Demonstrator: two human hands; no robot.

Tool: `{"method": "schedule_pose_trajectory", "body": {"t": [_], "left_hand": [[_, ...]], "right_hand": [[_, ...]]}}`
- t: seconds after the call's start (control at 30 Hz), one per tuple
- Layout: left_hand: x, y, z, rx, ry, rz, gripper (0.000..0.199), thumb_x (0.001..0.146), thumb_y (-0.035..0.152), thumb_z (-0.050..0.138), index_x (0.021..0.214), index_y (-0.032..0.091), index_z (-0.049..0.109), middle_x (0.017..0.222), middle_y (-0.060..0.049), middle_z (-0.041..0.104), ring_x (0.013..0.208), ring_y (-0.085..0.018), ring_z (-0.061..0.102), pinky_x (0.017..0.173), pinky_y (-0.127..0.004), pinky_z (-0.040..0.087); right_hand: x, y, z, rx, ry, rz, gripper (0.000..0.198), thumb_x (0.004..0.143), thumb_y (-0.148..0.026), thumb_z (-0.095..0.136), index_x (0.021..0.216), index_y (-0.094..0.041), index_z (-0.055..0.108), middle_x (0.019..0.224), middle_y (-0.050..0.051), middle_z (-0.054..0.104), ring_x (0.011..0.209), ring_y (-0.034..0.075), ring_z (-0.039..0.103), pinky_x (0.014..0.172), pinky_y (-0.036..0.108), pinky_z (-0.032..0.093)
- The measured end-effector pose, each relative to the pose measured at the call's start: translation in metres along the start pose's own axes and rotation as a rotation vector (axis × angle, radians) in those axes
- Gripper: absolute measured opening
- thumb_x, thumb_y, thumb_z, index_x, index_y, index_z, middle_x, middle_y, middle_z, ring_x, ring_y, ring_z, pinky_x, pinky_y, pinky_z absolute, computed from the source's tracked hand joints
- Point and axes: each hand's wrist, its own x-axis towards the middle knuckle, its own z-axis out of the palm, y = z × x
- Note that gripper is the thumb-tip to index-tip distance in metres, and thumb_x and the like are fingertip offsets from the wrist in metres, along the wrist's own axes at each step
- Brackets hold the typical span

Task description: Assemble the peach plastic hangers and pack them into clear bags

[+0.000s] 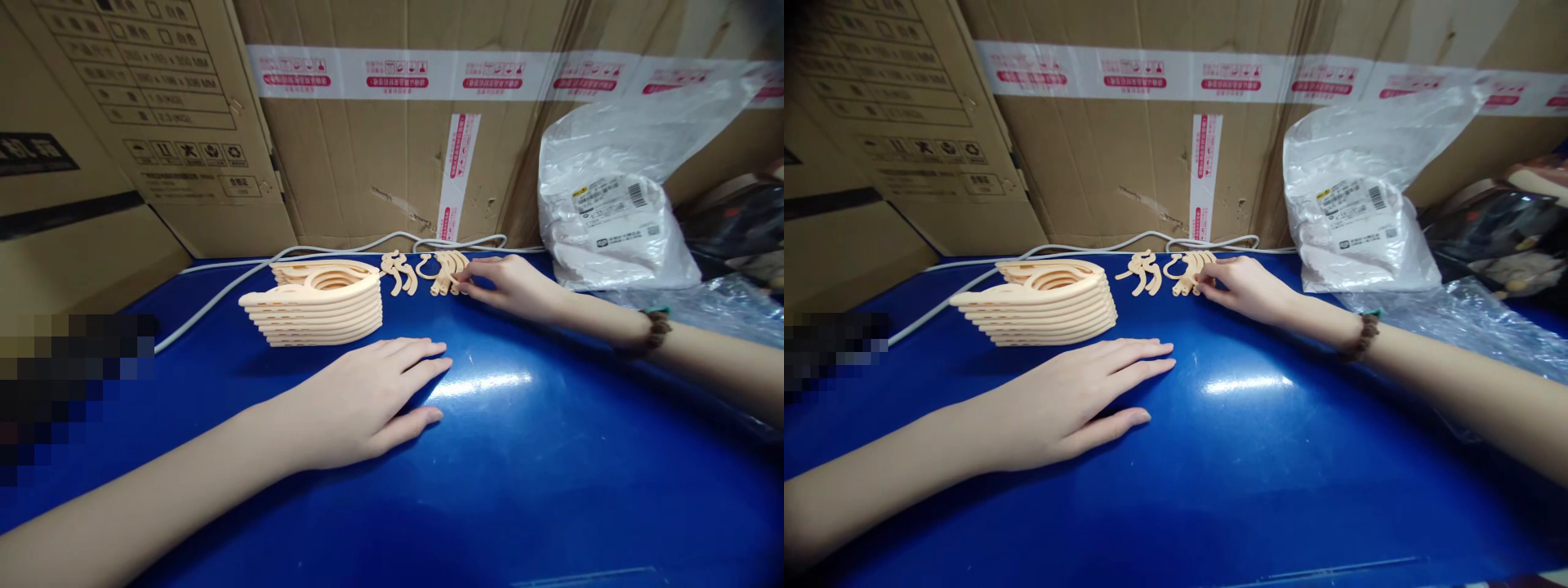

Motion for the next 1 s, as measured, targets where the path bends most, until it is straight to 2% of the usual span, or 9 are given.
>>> {"method": "schedule_pose_trajectory", "body": {"t": [0.23,0.33,0.4,0.47,0.53,0.63,0.73,0.83,1.0], "left_hand": [[0.0,-0.001,0.0,0.013,0.023,0.016,0.045,0.101,0.037,0.043,0.137,0.012,0.051,0.144,-0.015,0.052,0.131,-0.028,0.05,0.107,-0.045,0.044],[0.001,0.002,0.0,0.047,0.06,0.06,0.04,0.1,0.033,0.044,0.133,0.013,0.055,0.138,-0.013,0.057,0.124,-0.027,0.056,0.102,-0.042,0.047],[0.002,0.005,-0.001,0.087,0.131,0.122,0.034,0.099,0.026,0.044,0.125,0.011,0.06,0.128,-0.012,0.064,0.113,-0.025,0.061,0.096,-0.039,0.05],[0.003,0.01,-0.003,0.14,0.213,0.181,0.028,0.098,0.021,0.044,0.111,0.011,0.066,0.11,-0.01,0.071,0.099,-0.023,0.065,0.085,-0.036,0.053],[0.003,0.013,-0.006,0.19,0.288,0.2,0.025,0.098,0.019,0.044,0.097,0.012,0.068,0.093,-0.008,0.072,0.085,-0.02,0.066,0.075,-0.033,0.053],[0.002,0.014,-0.008,0.248,0.422,0.147,0.019,0.096,0.018,0.046,0.09,0.014,0.064,0.081,-0.005,0.068,0.075,-0.018,0.064,0.068,-0.029,0.05],[0.001,0.01,-0.008,0.285,0.557,-0.01,0.018,0.096,0.018,0.05,0.111,0.011,0.056,0.087,-0.005,0.067,0.077,-0.016,0.065,0.065,-0.026,0.048],[0.0,0.004,-0.005,0.372,0.509,-0.098,0.028,0.099,0.022,0.046,0.125,0.011,0.051,0.093,-0.005,0.07,0.079,-0.017,0.068,0.061,-0.025,0.046],[-0.002,0.001,-0.004,0.42,0.351,-0.052,0.03,0.104,0.028,0.036,0.1,0.016,0.063,0.085,-0.003,0.071,0.072,-0.017,0.068,0.057,-0.026,0.044]], "right_hand": [[-0.017,-0.021,-0.016,0.039,-0.054,0.074,0.027,0.095,-0.032,0.05,0.105,-0.016,0.07,0.091,0.009,0.076,0.073,0.021,0.071,0.067,0.032,0.049],[-0.026,-0.047,-0.028,0.222,-0.069,0.151,0.024,0.095,-0.035,0.051,0.099,-0.02,0.069,0.092,0.004,0.076,0.076,0.019,0.071,0.068,0.029,0.049],[-0.03,-0.064,-0.038,0.407,-0.057,0.17,0.025,0.096,-0.039,0.051,0.094,-0.022,0.069,0.09,0.001,0.076,0.08,0.018,0.07,0.069,0.027,0.049],[-0.032,-0.076,-0.048,0.447,0.005,0.19,0.026,0.093,-0.043,0.054,0.092,-0.022,0.07,0.084,0.0,0.075,0.074,0.017,0.067,0.064,0.027,0.047],[-0.032,-0.084,-0.056,0.491,0.02,0.181,0.026,0.092,-0.043,0.056,0.091,-0.021,0.07,0.086,0.001,0.075,0.077,0.017,0.067,0.067,0.027,0.048],[-0.032,-0.09,-0.063,0.483,-0.051,0.106,0.022,0.093,-0.037,0.056,0.088,-0.02,0.069,0.086,0.001,0.074,0.076,0.016,0.067,0.069,0.028,0.049],[-0.034,-0.094,-0.065,0.334,-0.127,-0.081,0.018,0.093,-0.031,0.055,0.089,-0.021,0.069,0.088,0.003,0.072,0.082,0.018,0.066,0.076,0.032,0.049],[-0.038,-0.095,-0.065,0.267,-0.179,-0.226,0.017,0.094,-0.027,0.053,0.095,-0.024,0.069,0.101,0.005,0.071,0.099,0.021,0.064,0.089,0.037,0.048],[-0.044,-0.087,-0.065,0.208,-0.173,-0.302,0.019,0.095,-0.028,0.051,0.1,-0.026,0.07,0.113,0.006,0.07,0.114,0.023,0.061,0.097,0.039,0.047]]}}
